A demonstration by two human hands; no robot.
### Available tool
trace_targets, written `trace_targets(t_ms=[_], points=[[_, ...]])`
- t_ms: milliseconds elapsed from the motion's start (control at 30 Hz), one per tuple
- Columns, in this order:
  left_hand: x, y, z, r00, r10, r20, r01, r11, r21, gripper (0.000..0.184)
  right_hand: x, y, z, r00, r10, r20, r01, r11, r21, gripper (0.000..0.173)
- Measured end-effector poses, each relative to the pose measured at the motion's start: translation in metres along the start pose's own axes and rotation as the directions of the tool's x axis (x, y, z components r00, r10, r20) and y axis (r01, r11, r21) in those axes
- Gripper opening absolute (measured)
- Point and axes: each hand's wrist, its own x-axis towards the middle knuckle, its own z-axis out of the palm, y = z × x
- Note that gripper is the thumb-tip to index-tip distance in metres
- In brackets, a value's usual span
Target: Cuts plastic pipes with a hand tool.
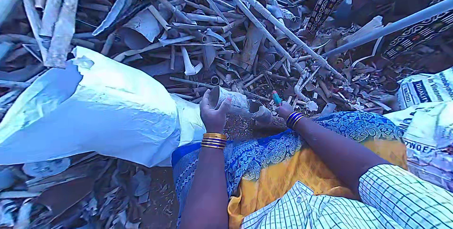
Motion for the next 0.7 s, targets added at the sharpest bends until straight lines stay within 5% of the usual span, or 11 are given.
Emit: trace_targets(t_ms=[233, 400, 600, 700], points=[[0.023, -0.011, 0.039, 0.968, -0.211, 0.132, 0.147, 0.913, 0.381, 0.088, -0.027, -0.023, -0.006, 0.972, -0.176, 0.155, 0.21, 0.948, -0.24, 0.039], [0.023, -0.011, 0.048, 0.967, -0.243, 0.082, 0.206, 0.926, 0.316, 0.082, -0.063, -0.035, -0.015, 0.901, -0.397, 0.176, 0.432, 0.854, -0.289, 0.048], [0.017, -0.004, 0.048, 0.958, -0.283, 0.039, 0.242, 0.876, 0.417, 0.088, -0.102, -0.046, -0.03, 0.753, -0.658, -0.004, 0.628, 0.719, -0.298, 0.051], [0.012, 0.0, 0.046, 0.952, -0.301, 0.052, 0.233, 0.826, 0.513, 0.087, -0.112, -0.037, -0.027, 0.564, -0.809, -0.163, 0.75, 0.585, -0.309, 0.051]])
